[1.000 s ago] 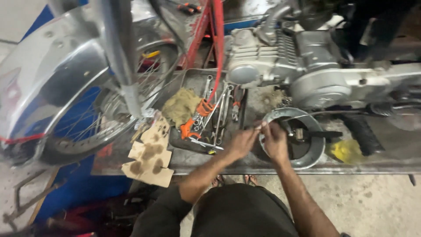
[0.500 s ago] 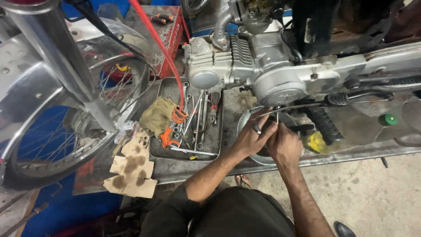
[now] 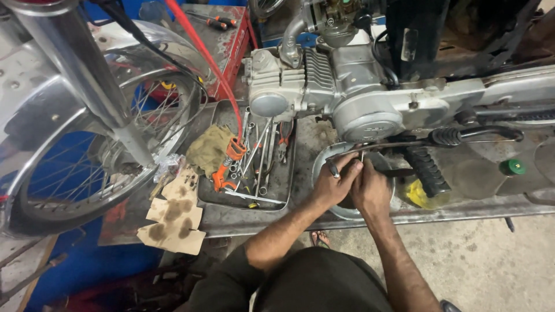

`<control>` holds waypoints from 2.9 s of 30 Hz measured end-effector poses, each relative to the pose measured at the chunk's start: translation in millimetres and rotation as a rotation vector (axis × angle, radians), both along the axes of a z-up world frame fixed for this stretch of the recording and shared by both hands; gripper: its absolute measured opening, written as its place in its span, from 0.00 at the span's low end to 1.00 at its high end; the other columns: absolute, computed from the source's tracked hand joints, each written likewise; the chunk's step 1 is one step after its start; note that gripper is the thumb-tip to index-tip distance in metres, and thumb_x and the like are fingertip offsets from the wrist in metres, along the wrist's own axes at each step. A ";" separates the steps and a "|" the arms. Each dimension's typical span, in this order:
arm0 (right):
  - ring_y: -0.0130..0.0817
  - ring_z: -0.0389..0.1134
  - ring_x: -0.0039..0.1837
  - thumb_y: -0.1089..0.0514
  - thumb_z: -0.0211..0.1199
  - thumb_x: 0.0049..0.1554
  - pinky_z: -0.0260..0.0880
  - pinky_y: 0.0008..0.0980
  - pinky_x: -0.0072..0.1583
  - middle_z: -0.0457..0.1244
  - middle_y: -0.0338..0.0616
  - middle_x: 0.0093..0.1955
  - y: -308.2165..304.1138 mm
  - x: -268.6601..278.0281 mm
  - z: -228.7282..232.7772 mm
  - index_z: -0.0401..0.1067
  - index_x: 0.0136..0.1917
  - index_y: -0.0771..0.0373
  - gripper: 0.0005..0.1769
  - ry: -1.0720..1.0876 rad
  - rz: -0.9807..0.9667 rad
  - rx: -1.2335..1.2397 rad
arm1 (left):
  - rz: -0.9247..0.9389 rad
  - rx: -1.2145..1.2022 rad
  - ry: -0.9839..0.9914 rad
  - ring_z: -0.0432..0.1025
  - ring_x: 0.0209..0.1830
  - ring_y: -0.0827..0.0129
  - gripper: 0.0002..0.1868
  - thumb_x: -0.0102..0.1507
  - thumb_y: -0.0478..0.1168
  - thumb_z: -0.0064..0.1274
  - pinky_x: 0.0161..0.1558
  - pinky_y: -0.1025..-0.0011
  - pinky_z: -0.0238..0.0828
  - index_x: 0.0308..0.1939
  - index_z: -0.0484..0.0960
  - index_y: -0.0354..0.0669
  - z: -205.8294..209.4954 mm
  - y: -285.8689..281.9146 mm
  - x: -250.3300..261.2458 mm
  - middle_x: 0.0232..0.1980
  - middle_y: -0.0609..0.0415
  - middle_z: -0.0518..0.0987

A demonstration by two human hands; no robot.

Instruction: The person is working on a motorcycle engine, using a wrench to tighten or loosen bolts on the engine casing. They also handle a green hose and adjust components near the carburetor area.

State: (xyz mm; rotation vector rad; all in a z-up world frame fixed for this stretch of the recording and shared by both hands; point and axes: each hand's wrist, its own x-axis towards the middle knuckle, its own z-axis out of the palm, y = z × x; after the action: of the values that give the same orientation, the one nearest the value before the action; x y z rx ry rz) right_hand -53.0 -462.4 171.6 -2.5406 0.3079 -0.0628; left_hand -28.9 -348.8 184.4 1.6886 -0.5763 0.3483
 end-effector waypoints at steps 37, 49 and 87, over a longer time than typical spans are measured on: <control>0.64 0.66 0.39 0.53 0.47 0.67 0.65 0.49 0.45 0.62 0.63 0.32 -24.4 -34.2 -37.0 0.72 0.36 0.70 0.25 -0.314 0.116 0.427 | 0.140 -0.375 0.234 0.76 0.48 0.61 0.05 0.64 0.33 0.56 0.48 0.60 0.74 0.43 0.84 0.37 -7.6 -36.0 22.5 0.39 0.43 0.81; 0.67 0.64 0.39 0.51 0.50 0.67 0.64 0.51 0.45 0.61 0.65 0.30 -31.5 -26.8 -32.3 0.69 0.30 0.72 0.29 -0.339 0.161 0.459 | 0.163 -0.403 0.320 0.77 0.46 0.64 0.09 0.63 0.37 0.60 0.52 0.61 0.73 0.44 0.84 0.37 -18.0 -41.9 22.3 0.40 0.45 0.83; 0.50 0.65 0.36 0.49 0.48 0.67 0.67 0.45 0.46 0.63 0.54 0.28 -55.8 -41.7 -21.9 0.79 0.43 0.61 0.23 -0.198 0.147 0.581 | 0.218 -0.403 0.251 0.77 0.40 0.63 0.09 0.64 0.37 0.59 0.47 0.58 0.75 0.44 0.85 0.34 0.9 -39.3 21.4 0.35 0.43 0.83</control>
State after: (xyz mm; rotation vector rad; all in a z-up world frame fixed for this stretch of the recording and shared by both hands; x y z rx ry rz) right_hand -94.7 -518.3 149.6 -1.9541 0.0466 -0.1444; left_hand -7.5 -388.1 185.3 1.3771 -0.1230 0.3727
